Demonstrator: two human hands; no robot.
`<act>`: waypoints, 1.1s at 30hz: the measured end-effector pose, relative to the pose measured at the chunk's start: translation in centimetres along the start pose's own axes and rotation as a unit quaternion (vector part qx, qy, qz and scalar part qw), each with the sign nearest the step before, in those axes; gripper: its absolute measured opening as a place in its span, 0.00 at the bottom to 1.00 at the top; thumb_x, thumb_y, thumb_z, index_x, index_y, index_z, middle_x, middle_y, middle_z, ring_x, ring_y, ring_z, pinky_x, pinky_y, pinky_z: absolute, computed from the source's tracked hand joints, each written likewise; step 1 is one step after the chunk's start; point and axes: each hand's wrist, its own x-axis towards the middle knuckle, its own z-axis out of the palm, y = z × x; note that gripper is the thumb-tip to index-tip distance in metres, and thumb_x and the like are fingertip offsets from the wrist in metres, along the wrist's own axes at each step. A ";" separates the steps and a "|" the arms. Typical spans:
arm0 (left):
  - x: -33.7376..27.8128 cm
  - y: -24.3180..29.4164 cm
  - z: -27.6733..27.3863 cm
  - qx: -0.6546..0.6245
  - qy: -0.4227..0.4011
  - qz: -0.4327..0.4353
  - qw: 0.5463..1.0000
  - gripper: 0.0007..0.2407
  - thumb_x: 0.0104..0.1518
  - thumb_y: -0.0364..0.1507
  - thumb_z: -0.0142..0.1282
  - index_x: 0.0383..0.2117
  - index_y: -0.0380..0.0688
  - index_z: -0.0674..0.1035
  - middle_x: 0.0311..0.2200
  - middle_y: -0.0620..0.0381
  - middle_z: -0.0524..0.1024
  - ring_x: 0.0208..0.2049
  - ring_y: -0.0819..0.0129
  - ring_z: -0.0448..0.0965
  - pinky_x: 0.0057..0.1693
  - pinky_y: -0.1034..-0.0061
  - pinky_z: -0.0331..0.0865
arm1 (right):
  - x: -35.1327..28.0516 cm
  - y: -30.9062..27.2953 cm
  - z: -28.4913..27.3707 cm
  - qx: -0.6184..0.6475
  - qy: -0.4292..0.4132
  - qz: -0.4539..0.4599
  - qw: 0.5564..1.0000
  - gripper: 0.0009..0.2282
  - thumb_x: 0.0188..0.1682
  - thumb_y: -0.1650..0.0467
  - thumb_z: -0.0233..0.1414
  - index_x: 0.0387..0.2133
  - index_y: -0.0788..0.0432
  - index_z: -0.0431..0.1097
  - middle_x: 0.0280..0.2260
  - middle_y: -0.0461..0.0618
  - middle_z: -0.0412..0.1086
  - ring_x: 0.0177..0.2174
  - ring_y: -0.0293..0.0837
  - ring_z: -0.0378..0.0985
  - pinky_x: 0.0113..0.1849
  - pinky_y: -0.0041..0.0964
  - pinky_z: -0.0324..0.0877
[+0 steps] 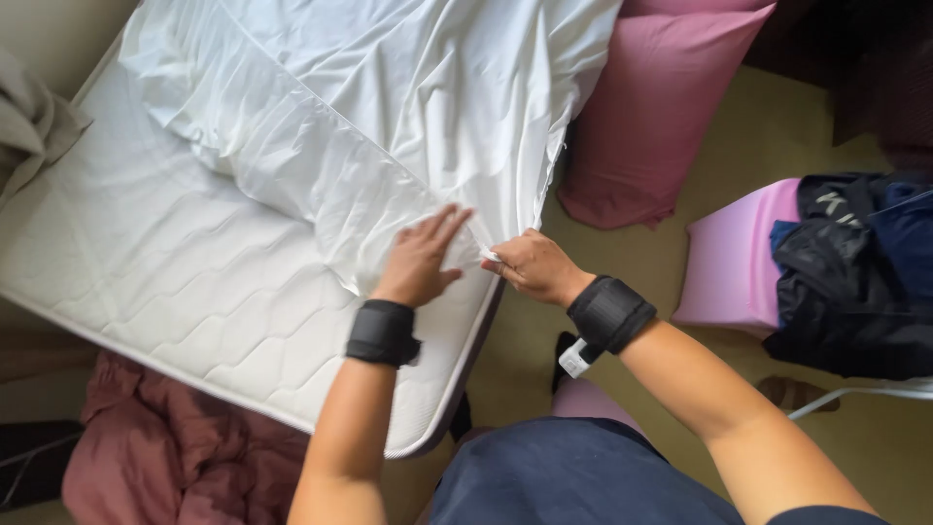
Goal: The person picks up a white pillow and places it on the bed, then picks up a pink pillow and places it on the bed. The person then removes a white fitted sheet from the mattress and places it on the floor.
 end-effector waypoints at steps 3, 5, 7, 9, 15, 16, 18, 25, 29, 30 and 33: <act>5.5 4.5 4.6 -0.058 0.012 0.091 0.994 0.39 0.39 0.31 0.67 0.65 0.52 0.64 0.61 0.47 0.68 0.55 0.49 0.69 0.54 0.52 0.61 | -2.4 4.2 -3.4 0.026 -0.002 0.011 1.000 0.09 0.54 0.64 0.54 0.30 0.57 0.72 0.26 0.53 0.72 0.31 0.56 0.76 0.40 0.49 0.68; 8.6 6.7 6.7 0.043 -0.084 0.039 0.995 0.19 0.60 0.30 0.57 0.59 0.59 0.74 0.41 0.56 0.81 0.49 0.56 0.76 0.57 0.60 0.65 | -4.1 7.3 -6.2 0.020 0.011 0.017 1.000 0.06 0.49 0.67 0.55 0.33 0.58 0.72 0.28 0.50 0.73 0.33 0.52 0.77 0.39 0.48 0.66; 8.6 8.9 5.5 0.003 -0.018 0.097 0.995 0.14 0.57 0.27 0.56 0.50 0.57 0.77 0.35 0.59 0.80 0.44 0.59 0.77 0.53 0.61 0.65 | -5.1 11.8 -6.7 -0.002 0.002 0.025 1.000 0.04 0.48 0.69 0.55 0.33 0.57 0.72 0.30 0.48 0.73 0.35 0.50 0.77 0.41 0.46 0.66; 8.3 10.8 3.2 -0.032 0.048 0.154 0.986 0.11 0.54 0.24 0.54 0.41 0.56 0.80 0.28 0.62 0.78 0.39 0.61 0.77 0.50 0.63 0.65 | -5.2 15.2 -7.3 -0.024 -0.004 0.030 0.999 0.04 0.46 0.72 0.55 0.33 0.57 0.72 0.31 0.46 0.73 0.37 0.48 0.77 0.43 0.45 0.66; 4.0 10.2 -5.5 -0.053 0.174 0.225 0.957 0.08 0.54 0.20 0.59 0.38 0.43 0.78 0.22 0.57 0.66 0.30 0.61 0.68 0.47 0.66 0.64 | -2.3 22.3 -6.0 -0.089 -0.002 0.059 0.994 0.02 0.43 0.71 0.58 0.28 0.54 0.74 0.32 0.43 0.73 0.42 0.45 0.74 0.49 0.51 0.64; 3.4 9.2 -6.2 -0.029 0.181 0.199 0.963 0.07 0.55 0.19 0.58 0.37 0.44 0.78 0.21 0.59 0.66 0.29 0.63 0.68 0.48 0.66 0.65 | -1.9 24.3 -5.2 -0.098 0.017 0.053 0.994 0.04 0.41 0.70 0.58 0.28 0.55 0.75 0.33 0.45 0.73 0.44 0.47 0.73 0.49 0.56 0.62; 3.2 7.1 -6.6 -0.005 0.191 0.170 0.967 0.07 0.55 0.18 0.57 0.36 0.46 0.78 0.21 0.60 0.67 0.29 0.64 0.68 0.49 0.66 0.65 | -0.6 27.3 -4.6 -0.109 0.035 0.042 0.993 0.06 0.38 0.69 0.59 0.28 0.56 0.75 0.35 0.46 0.74 0.45 0.49 0.71 0.50 0.60 0.60; 11.2 -2.8 -1.2 0.088 0.127 -0.016 0.988 0.09 0.55 0.23 0.56 0.41 0.46 0.78 0.32 0.59 0.76 0.40 0.58 0.75 0.50 0.64 0.65 | 8.8 29.4 -7.9 -0.057 -0.068 0.080 0.993 0.05 0.50 0.69 0.51 0.31 0.57 0.74 0.32 0.53 0.76 0.40 0.56 0.77 0.47 0.54 0.69; 22.6 -2.4 -0.2 0.032 0.114 0.002 0.993 0.32 0.43 0.41 0.68 0.57 0.44 0.71 0.56 0.47 0.71 0.53 0.50 0.70 0.54 0.54 0.62 | 12.5 29.2 -10.3 0.020 -0.075 0.082 0.994 0.08 0.48 0.69 0.52 0.39 0.56 0.74 0.31 0.58 0.76 0.34 0.60 0.79 0.38 0.52 0.73; 26.1 -2.0 -0.2 0.032 0.118 0.011 0.992 0.32 0.43 0.41 0.68 0.57 0.44 0.71 0.56 0.47 0.71 0.53 0.50 0.70 0.54 0.54 0.62 | 14.3 29.3 -12.1 0.014 -0.067 0.086 0.994 0.08 0.48 0.69 0.52 0.39 0.56 0.74 0.31 0.58 0.76 0.34 0.60 0.79 0.38 0.52 0.73; 33.6 -0.5 2.6 -0.016 0.102 0.092 0.990 0.42 0.36 0.47 0.70 0.61 0.42 0.66 0.57 0.41 0.68 0.56 0.46 0.68 0.56 0.47 0.58 | 16.1 29.2 -14.9 0.066 -0.075 0.090 0.991 0.11 0.47 0.69 0.54 0.42 0.54 0.76 0.31 0.58 0.77 0.34 0.58 0.80 0.38 0.49 0.74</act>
